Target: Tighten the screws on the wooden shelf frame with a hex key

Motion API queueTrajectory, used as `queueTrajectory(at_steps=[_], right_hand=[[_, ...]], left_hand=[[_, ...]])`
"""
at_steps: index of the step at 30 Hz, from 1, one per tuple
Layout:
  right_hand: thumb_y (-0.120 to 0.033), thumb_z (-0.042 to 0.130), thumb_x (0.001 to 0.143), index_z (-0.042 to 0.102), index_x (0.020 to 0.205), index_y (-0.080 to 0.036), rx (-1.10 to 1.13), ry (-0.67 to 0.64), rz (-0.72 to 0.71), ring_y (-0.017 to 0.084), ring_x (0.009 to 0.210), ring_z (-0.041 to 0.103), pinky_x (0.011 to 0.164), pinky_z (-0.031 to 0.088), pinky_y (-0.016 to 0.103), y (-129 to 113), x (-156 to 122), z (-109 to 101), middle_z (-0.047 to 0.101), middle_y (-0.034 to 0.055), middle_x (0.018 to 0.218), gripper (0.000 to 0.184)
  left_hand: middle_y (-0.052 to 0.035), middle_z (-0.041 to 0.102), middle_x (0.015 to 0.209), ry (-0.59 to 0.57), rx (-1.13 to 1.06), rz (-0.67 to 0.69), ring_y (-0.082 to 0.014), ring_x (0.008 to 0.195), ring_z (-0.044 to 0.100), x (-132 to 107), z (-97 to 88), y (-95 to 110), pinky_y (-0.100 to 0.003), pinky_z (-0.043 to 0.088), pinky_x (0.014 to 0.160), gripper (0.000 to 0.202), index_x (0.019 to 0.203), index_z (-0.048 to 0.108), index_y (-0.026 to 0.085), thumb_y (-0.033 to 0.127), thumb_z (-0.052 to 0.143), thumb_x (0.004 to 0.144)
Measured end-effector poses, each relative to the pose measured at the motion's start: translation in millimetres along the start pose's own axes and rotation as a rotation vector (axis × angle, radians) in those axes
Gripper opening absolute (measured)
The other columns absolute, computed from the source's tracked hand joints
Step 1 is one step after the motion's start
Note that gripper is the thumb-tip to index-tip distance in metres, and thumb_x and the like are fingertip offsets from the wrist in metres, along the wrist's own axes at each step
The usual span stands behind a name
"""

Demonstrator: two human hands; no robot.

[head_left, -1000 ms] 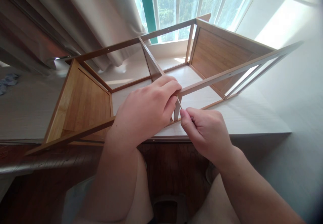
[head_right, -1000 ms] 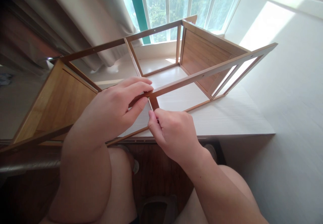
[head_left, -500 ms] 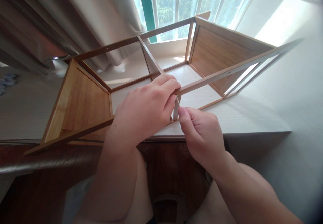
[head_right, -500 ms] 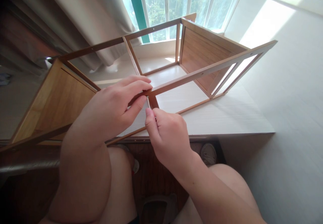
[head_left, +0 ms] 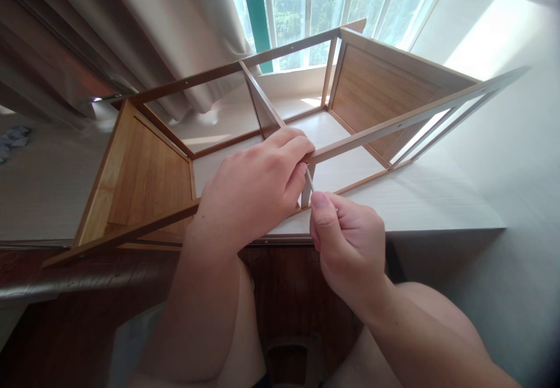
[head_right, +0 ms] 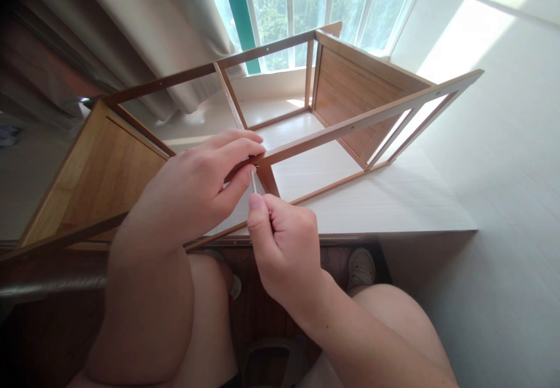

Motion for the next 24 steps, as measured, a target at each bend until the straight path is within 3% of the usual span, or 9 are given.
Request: queueTrajectory(at_steps=[17, 24], right_hand=[[-0.022, 0.048, 0.097, 0.032, 0.062, -0.020, -0.427, -0.038, -0.241, 0.008, 0.049, 0.024, 0.052, 0.021, 0.028, 2, 13, -9, 0.024, -0.0065, 0.053, 0.039], [-0.025, 0.049, 0.096, 0.033, 0.061, -0.020, -0.651, -0.065, -0.275, 0.009, 0.046, 0.026, 0.053, 0.018, 0.030, -5, 16, -15, 0.031, -0.0052, 0.050, 0.039]], left_hand=[[-0.0033, 0.065, 0.129, 0.001, 0.019, 0.004, -0.0215, 0.110, 0.065, 0, -0.3, 1, -0.036, 0.050, 0.097, 0.028, 0.116, 0.064, 0.024, 0.025, 0.042, 0.099], [-0.0026, 0.065, 0.130, 0.008, 0.033, 0.002, -0.0217, 0.108, 0.066, 0, 0.1, 1, -0.037, 0.051, 0.095, 0.028, 0.116, 0.064, 0.025, 0.024, 0.044, 0.098]])
Point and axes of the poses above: each hand's wrist, its own x-axis towards the middle knuckle, its own z-axis out of the palm, y = z × x, the point moved 3 cm from there along x, towards the middle knuckle
